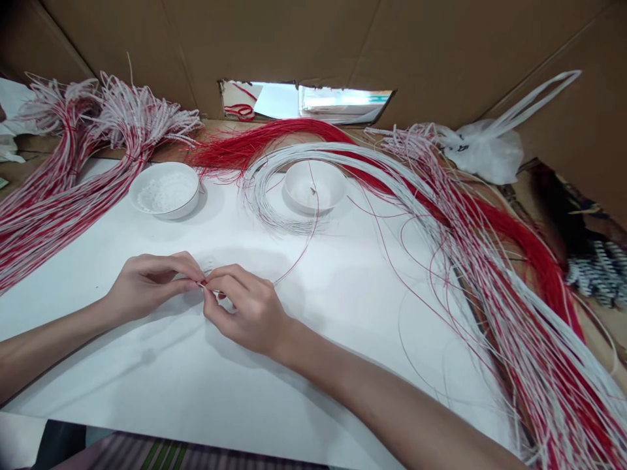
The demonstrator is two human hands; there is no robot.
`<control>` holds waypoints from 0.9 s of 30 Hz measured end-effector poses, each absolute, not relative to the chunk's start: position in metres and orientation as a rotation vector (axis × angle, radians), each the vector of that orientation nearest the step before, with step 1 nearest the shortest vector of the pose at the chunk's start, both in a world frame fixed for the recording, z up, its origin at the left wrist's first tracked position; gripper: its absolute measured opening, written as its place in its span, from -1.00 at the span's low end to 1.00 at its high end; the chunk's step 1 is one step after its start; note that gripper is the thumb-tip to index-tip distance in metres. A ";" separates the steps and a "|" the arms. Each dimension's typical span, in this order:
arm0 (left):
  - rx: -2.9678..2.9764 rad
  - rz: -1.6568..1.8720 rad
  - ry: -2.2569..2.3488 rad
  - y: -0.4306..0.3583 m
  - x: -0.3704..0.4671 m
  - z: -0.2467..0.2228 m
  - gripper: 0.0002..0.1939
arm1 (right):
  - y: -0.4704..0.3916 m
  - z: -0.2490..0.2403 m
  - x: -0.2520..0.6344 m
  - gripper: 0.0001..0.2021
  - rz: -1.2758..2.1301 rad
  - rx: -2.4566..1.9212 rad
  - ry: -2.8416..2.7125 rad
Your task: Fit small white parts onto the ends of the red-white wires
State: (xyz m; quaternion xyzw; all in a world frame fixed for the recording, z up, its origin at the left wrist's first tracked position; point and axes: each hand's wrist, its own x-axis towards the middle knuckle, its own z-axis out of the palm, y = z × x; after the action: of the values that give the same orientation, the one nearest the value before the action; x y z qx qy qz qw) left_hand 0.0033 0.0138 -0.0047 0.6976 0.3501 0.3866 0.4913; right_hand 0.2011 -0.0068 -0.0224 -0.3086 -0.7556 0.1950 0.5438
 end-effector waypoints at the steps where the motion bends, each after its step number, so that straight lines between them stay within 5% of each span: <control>1: 1.696 0.939 0.851 0.014 0.003 -0.005 -0.86 | -0.007 -0.022 0.201 -0.89 0.466 -0.736 -1.793; 27: 2.015 0.910 0.839 0.015 0.001 0.000 -0.86 | -0.008 -0.019 0.203 -0.89 0.507 -0.763 -1.853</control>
State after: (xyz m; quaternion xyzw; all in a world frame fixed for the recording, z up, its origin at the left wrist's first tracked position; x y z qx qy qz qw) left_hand 0.0008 0.0145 0.0000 0.7886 0.3284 0.3560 0.3789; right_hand 0.2025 -0.0077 -0.0187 -0.3173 -0.7701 0.2109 0.5117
